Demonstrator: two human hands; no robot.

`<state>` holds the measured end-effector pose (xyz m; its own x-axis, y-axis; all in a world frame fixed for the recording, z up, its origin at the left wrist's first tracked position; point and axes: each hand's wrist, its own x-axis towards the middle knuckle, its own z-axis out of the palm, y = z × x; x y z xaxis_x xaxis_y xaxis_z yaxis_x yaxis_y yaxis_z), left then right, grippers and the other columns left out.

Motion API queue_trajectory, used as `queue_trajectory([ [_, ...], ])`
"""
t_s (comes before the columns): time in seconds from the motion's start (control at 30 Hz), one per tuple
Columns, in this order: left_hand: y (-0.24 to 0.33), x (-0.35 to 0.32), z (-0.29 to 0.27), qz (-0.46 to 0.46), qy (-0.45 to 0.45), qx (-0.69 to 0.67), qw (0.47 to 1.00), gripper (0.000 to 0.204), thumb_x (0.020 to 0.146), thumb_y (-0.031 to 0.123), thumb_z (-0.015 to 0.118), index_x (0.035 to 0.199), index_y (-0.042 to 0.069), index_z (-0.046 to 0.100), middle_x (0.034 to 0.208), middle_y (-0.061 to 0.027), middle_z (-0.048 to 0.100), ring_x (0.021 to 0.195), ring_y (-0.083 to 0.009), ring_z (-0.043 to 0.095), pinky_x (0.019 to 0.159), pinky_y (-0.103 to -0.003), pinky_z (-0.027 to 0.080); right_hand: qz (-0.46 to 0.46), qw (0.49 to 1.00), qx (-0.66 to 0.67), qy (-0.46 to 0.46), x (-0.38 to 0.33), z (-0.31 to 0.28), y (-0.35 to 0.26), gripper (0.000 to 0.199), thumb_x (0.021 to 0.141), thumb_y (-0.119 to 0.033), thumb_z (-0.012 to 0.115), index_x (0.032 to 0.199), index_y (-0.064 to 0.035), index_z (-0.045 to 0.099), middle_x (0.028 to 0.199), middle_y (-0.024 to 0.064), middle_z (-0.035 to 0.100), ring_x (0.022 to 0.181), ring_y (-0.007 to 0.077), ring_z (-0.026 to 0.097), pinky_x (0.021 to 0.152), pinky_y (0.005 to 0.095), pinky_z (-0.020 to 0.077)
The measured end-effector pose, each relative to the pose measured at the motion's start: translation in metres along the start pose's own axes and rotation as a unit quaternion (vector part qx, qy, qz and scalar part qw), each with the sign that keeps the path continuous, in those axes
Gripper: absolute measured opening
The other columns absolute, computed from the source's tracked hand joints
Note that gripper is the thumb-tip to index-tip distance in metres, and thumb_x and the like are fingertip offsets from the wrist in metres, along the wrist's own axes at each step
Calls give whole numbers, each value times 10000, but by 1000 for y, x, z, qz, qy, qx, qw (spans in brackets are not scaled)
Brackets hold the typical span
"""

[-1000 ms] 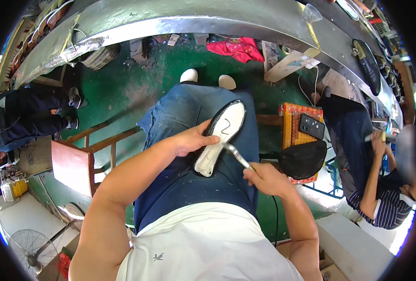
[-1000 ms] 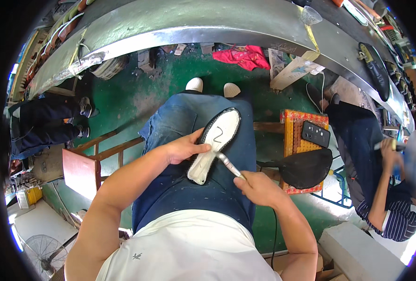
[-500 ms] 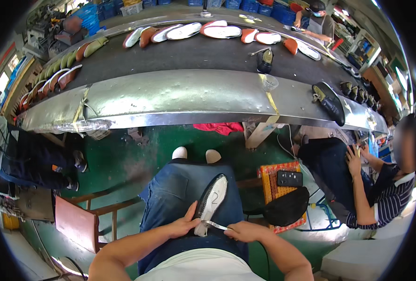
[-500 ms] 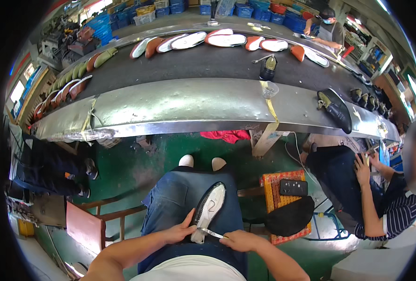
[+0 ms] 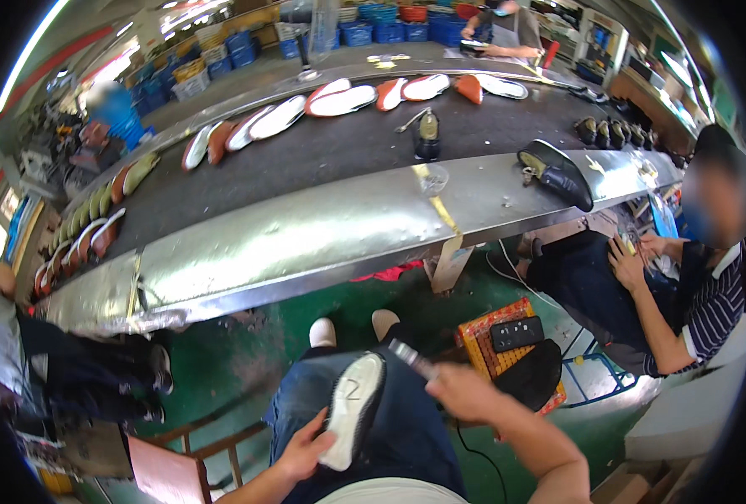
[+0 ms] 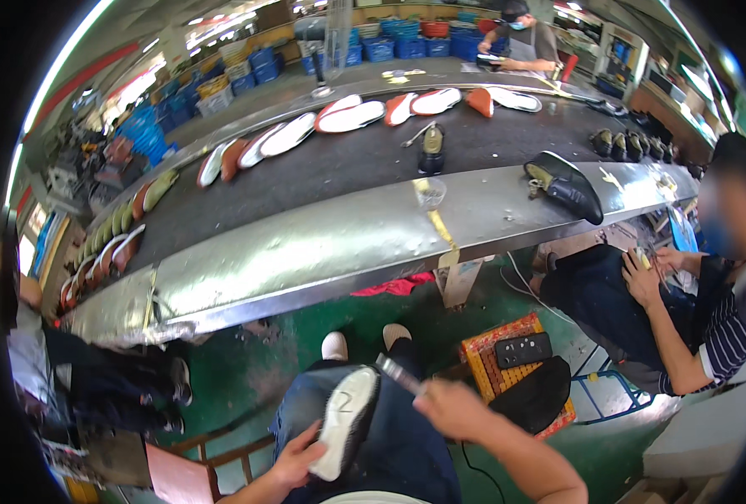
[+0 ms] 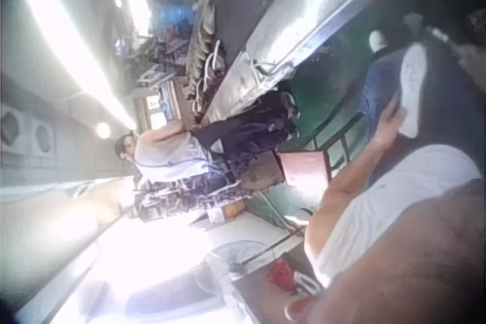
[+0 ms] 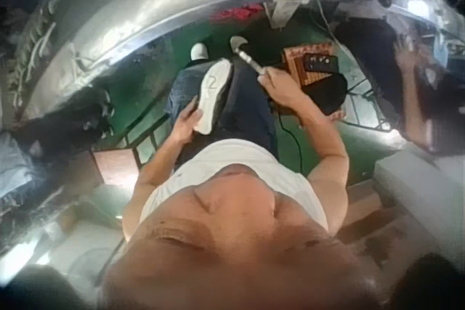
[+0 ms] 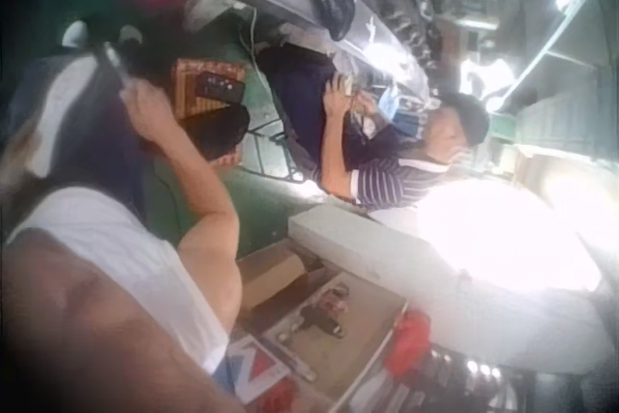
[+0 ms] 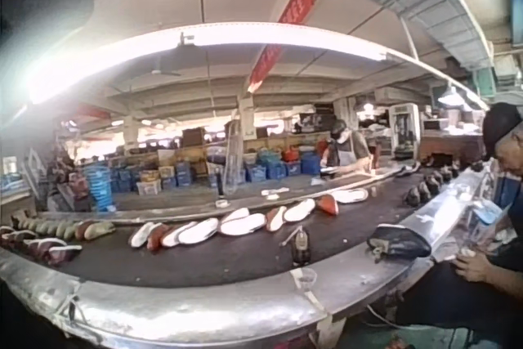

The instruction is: The recorder uses pliers and other hand tools to pull, shape, and attach the upper material of a shoe to the last and sole on a production line.

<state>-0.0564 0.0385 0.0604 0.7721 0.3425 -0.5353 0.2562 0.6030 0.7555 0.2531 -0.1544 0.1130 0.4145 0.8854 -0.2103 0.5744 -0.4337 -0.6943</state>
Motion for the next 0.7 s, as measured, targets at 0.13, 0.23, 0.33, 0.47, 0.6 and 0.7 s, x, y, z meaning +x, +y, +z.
queue_trajectory([
  [0.13,132,23,9,114,-42,-8,993,686,965,18,636,1581,4,333,1524,-139,496,1347,-242,519,1149,-413,387,-34,930,-173,322,89,-139,47,354,940,-303,657,1123,-9,584,1002,214,635,962,434,616,835,521,490],
  [0.23,258,112,75,153,-74,60,984,689,954,75,655,1569,-3,355,1439,-148,577,1270,-243,592,1087,-380,460,-19,878,-252,407,169,-222,121,370,930,-318,676,1124,-14,591,1000,196,643,962,412,628,834,522,494],
  [0.33,338,251,106,225,9,173,959,658,966,47,639,1565,0,371,1382,-127,617,1179,-184,617,1028,-324,487,53,863,-310,395,230,-258,167,392,907,-331,705,1125,-23,598,1022,184,645,979,399,630,848,508,498],
  [0.47,428,411,141,348,112,496,788,677,908,171,678,1533,48,447,1371,-200,628,1141,-335,659,991,-363,503,51,873,-241,420,264,-253,171,408,888,-314,728,1142,-20,604,1090,194,640,1049,398,610,902,494,484],
  [0.6,434,501,177,349,155,879,286,524,987,212,519,1505,174,460,1470,-146,513,1385,-428,440,1105,-560,379,28,881,-227,414,268,-260,170,451,880,-281,736,1216,-12,602,1113,210,635,1077,410,595,935,487,469],
  [0.7,410,536,170,337,55,900,270,558,958,294,647,1469,135,489,1413,-156,561,1364,-486,468,1095,-557,422,67,887,-201,410,264,-262,177,455,871,-268,744,1211,-3,596,1127,218,633,1087,419,587,943,489,464],
])
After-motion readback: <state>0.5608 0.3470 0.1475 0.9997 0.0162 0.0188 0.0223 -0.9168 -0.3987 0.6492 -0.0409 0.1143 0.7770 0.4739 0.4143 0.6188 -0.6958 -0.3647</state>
